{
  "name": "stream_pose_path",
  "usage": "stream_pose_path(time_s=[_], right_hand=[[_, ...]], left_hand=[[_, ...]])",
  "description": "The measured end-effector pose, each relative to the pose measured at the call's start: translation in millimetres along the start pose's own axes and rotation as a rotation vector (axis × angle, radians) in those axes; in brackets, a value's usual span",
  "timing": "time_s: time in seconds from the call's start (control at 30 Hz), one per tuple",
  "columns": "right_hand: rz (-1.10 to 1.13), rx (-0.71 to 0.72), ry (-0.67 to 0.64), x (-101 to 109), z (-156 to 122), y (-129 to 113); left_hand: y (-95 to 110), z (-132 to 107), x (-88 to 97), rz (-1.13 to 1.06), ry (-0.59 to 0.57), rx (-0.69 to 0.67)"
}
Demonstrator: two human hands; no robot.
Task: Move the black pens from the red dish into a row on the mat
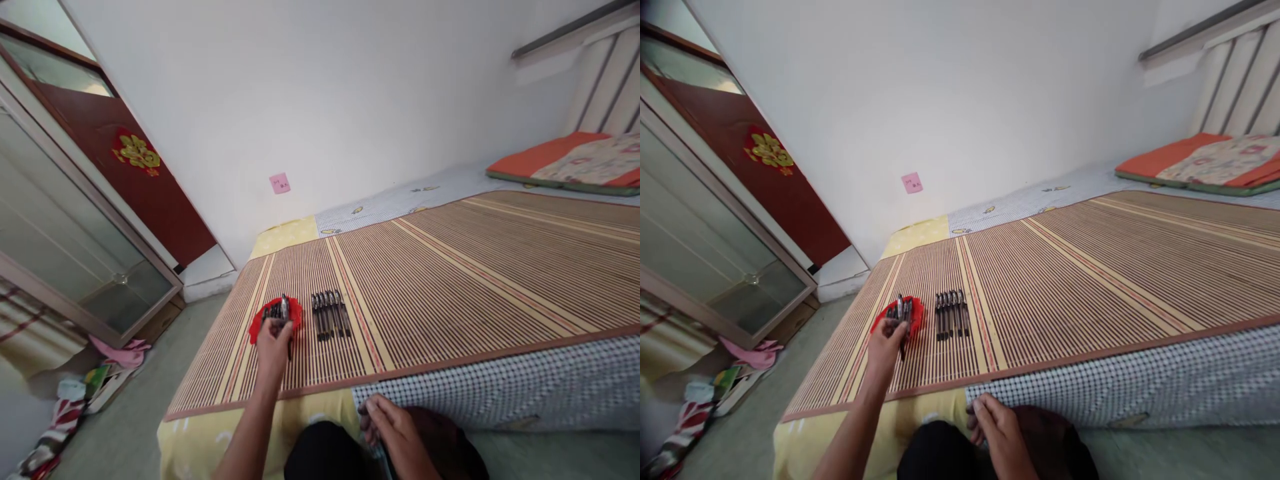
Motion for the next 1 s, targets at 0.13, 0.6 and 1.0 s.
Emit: stream_pose_path(time_s=[0.13,0.6,1.0], right_hand=[[0.000,0.007,0.018,1,0,-2],[-0.161,0.043,-0.028,-2,-4,-10],[0.427,0.099,0.225,31,-4,-8]], left_hand=[[-16,-96,-57.2,-0.801,-0.166,0.201],[-30,-195,-136.3,-0.804,-0.389,0.210],[-35,-221,-145.6,-0.850,-0.546,0.276]])
Point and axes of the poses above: each hand's wrist, its own z-axis towards the middle knuckle, its own x-axis out of the back of the hand, y = z × x, the point moved 8 cm from there along z, towards the middle knuckle, and after that the axes turned 8 degrees about -y, right-handed, at the moved point
